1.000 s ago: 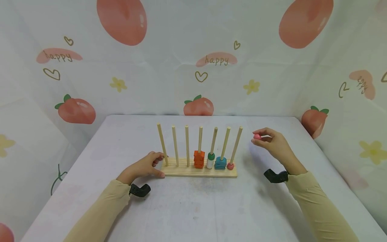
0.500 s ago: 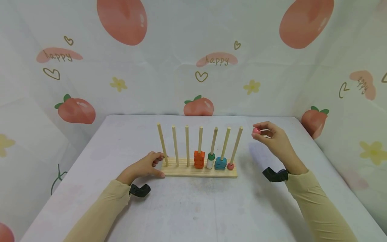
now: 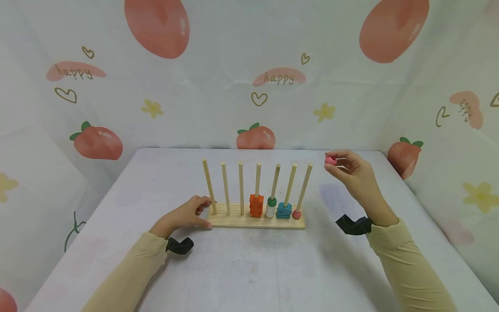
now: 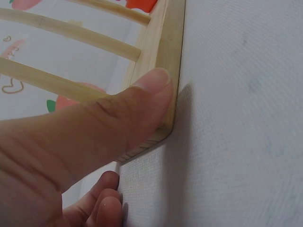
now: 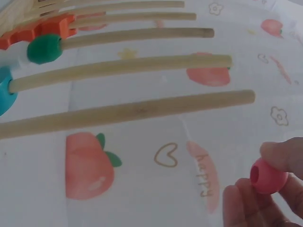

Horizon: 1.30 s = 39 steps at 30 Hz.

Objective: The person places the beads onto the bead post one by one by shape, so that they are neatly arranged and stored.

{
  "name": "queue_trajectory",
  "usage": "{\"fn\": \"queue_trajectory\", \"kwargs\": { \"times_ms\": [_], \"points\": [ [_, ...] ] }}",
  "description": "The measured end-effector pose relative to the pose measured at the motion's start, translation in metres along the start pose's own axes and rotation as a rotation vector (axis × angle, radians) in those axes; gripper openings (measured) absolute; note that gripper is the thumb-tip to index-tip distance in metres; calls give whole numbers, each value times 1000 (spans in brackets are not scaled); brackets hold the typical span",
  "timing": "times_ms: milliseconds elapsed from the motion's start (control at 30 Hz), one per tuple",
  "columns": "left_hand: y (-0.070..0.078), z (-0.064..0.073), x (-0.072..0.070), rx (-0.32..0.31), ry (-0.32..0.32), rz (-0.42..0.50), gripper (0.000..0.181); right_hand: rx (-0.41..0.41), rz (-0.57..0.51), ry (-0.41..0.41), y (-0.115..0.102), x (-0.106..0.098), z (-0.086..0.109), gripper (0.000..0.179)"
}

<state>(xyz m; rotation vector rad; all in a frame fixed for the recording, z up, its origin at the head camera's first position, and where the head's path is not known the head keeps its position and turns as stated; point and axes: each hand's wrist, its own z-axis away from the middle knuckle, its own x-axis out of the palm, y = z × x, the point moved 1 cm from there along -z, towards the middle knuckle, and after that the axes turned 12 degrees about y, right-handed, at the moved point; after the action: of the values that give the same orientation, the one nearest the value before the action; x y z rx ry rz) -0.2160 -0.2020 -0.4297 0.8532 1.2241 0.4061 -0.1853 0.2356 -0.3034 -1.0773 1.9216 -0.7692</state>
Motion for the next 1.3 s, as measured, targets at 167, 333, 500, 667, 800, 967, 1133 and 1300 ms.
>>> {"fn": "queue_trajectory", "kwargs": {
  "times_ms": [167, 333, 500, 667, 800, 967, 1133, 1300],
  "points": [
    [1, 0, 0, -3, 3, 4, 75, -77, -104, 53, -11, 3, 0, 30],
    [3, 1, 0, -14, 5, -4, 76, -109, -312, 72, -17, 9, 1, 29],
    [3, 0, 0, -9, 6, -5, 76, -144, -419, 59, -18, 15, 3, 30],
    [2, 0, 0, 4, 4, -3, 74, -167, -439, 37, -18, 21, 6, 30],
    [2, 0, 0, -9, 8, -8, 75, -191, -479, 29, -19, 25, 8, 30],
    [2, 1, -1, 2, 4, -6, 75, -214, -441, 34, -18, 29, 8, 31],
    [2, 1, -1, 11, -3, -3, 75, -225, -351, 39, -18, 30, 9, 33],
    [3, 2, -1, -3, -7, 5, 77, -239, -304, 29, -18, 32, 9, 33]
  ]
}}
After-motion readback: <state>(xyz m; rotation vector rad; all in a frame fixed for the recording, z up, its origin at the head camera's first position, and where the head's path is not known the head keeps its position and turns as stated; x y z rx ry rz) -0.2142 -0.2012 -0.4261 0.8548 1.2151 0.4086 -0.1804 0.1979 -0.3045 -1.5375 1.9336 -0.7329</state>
